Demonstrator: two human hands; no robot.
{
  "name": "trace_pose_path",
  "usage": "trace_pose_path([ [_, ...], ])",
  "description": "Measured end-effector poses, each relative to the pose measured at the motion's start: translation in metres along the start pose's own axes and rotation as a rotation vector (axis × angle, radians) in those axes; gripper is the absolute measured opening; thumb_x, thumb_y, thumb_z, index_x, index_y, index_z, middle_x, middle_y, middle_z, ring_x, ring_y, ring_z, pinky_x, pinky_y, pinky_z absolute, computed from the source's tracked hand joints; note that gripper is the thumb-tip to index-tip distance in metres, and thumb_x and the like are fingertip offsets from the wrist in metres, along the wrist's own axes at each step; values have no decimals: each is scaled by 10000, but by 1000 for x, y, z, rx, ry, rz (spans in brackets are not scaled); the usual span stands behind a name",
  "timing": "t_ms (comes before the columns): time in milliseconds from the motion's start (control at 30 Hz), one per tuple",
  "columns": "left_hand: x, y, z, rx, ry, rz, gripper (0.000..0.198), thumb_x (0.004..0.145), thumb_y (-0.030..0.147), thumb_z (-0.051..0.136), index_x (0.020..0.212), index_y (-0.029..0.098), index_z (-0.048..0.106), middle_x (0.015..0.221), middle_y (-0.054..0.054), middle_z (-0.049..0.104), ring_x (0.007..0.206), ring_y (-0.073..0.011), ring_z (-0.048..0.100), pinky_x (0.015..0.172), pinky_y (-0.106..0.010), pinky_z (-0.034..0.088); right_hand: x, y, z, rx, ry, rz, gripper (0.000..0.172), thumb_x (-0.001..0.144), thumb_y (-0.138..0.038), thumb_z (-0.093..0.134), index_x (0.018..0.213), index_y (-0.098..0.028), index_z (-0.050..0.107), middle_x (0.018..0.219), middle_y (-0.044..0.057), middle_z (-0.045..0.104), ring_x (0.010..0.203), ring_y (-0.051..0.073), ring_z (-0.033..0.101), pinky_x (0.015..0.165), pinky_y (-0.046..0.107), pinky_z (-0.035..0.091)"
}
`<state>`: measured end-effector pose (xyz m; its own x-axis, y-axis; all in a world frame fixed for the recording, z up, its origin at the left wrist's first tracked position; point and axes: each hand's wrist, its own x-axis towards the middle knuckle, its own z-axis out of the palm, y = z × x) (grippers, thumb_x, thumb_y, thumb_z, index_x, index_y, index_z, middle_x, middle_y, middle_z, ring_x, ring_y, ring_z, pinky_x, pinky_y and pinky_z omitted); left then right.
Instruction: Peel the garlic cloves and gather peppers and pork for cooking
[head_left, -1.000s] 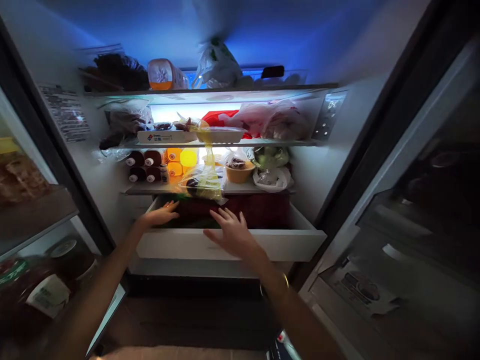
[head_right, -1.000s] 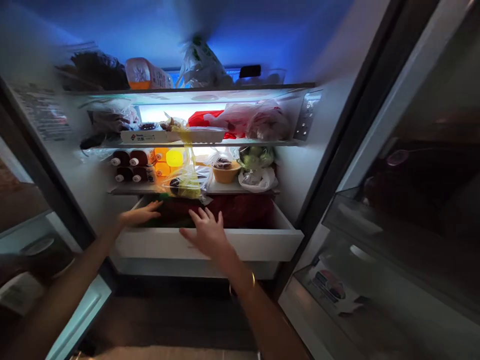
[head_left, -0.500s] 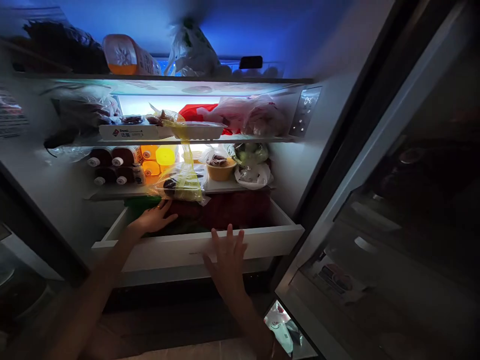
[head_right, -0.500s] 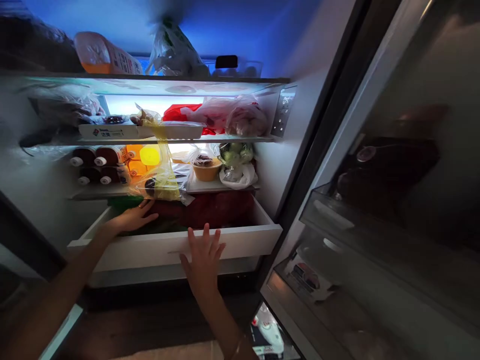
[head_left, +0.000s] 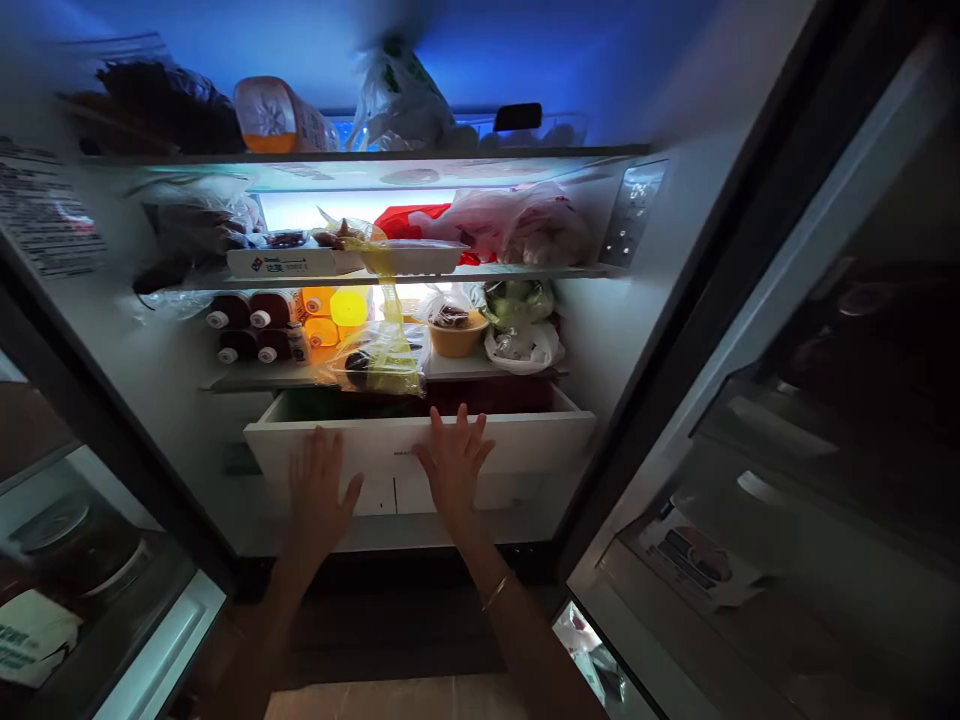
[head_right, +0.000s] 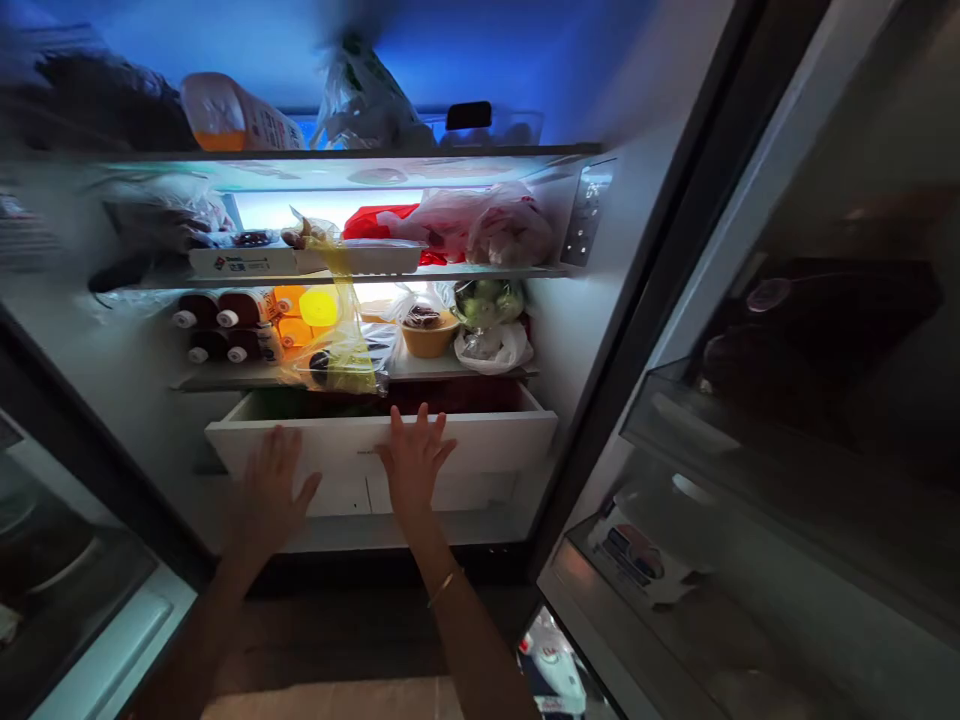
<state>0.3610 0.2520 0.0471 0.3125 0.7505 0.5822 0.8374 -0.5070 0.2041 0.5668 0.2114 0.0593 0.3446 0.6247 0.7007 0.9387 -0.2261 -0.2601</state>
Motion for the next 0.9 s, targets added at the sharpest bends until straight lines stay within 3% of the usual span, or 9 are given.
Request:
trace_pose_path([
  [133, -2, 9, 41, 25, -50, -20, 708, 986, 467, 294, 1577, 124, 110, 1642, -178, 120, 1534, -322, 105, 1205, -611, 114, 14, 10, 24, 63, -48, 23, 678, 937, -409, 545, 1538, -212, 300, 1656, 206, -14, 1516, 434, 10, 1139, 706, 90],
  [200, 3, 9, 55, 37, -97, -20, 716, 989, 491, 265, 1576, 116, 100, 1645, -179, 72, 1536, -325, 84, 1201, -627, 82, 12, 21, 33, 97, -43, -9, 635, 960, -357, 490, 1535, -162, 304, 1653, 202, 67, 1526, 394, 44, 1172, 666, 93],
  [300, 10, 7, 66, 37, -113, -21, 754, 980, 547, 248, 1576, 114, 87, 1643, -183, 48, 1534, -338, 64, 1199, -633, 46, 3, 39, 40, 144, -32, -124, 529, 972, -217, 374, 1501, -226, 388, 1644, 123, 207, 1538, 318, 89, 1185, 645, 155],
  [467, 25, 8, 68, 67, -93, -24, 810, 960, 534, 340, 1575, 101, 39, 1631, -214, 48, 1529, -364, 85, 1183, -653, 70, 5, 48, 37, 154, -70, -208, 525, 881, -41, 392, 1331, -211, 603, 1656, 122, 165, 1536, 310, 120, 1179, 605, 234],
  [600, 52, 9, 66, 94, -197, -33, 786, 932, 447, 444, 1567, 96, 142, 1632, -231, 48, 1517, -375, 150, 1167, -676, 113, 30, 43, 29, 90, -210, -190, 597, 826, 11, 431, 1380, -176, 552, 1644, 174, 177, 1530, 322, 135, 1165, 585, 251],
  [733, 75, 11, 66, 89, -285, -49, 809, 889, 406, 510, 1545, 43, 205, 1620, -272, 34, 1501, -409, 184, 1158, -666, 177, 54, 45, 23, 39, -335, -164, 642, 810, 4, 472, 1423, -187, 495, 1646, 185, 157, 1529, 336, 129, 1163, 624, 185],
  [833, 70, 14, 67, 42, -258, -37, 804, 884, 375, 485, 1537, 7, 194, 1617, -277, 52, 1499, -422, 175, 1147, -668, 207, 49, 51, 19, 74, -392, -152, 686, 815, -46, 520, 1472, -215, 421, 1647, 162, 174, 1530, 318, 140, 1168, 638, 166],
  [900, 48, 11, 67, -21, -201, -35, 746, 925, 380, 405, 1543, 21, 191, 1621, -262, 109, 1508, -394, 171, 1162, -649, 208, 23, 58, 13, 92, -399, -122, 629, 877, -156, 509, 1492, -197, 387, 1611, 176, 283, 1512, 313, 219, 1155, 629, 243],
])
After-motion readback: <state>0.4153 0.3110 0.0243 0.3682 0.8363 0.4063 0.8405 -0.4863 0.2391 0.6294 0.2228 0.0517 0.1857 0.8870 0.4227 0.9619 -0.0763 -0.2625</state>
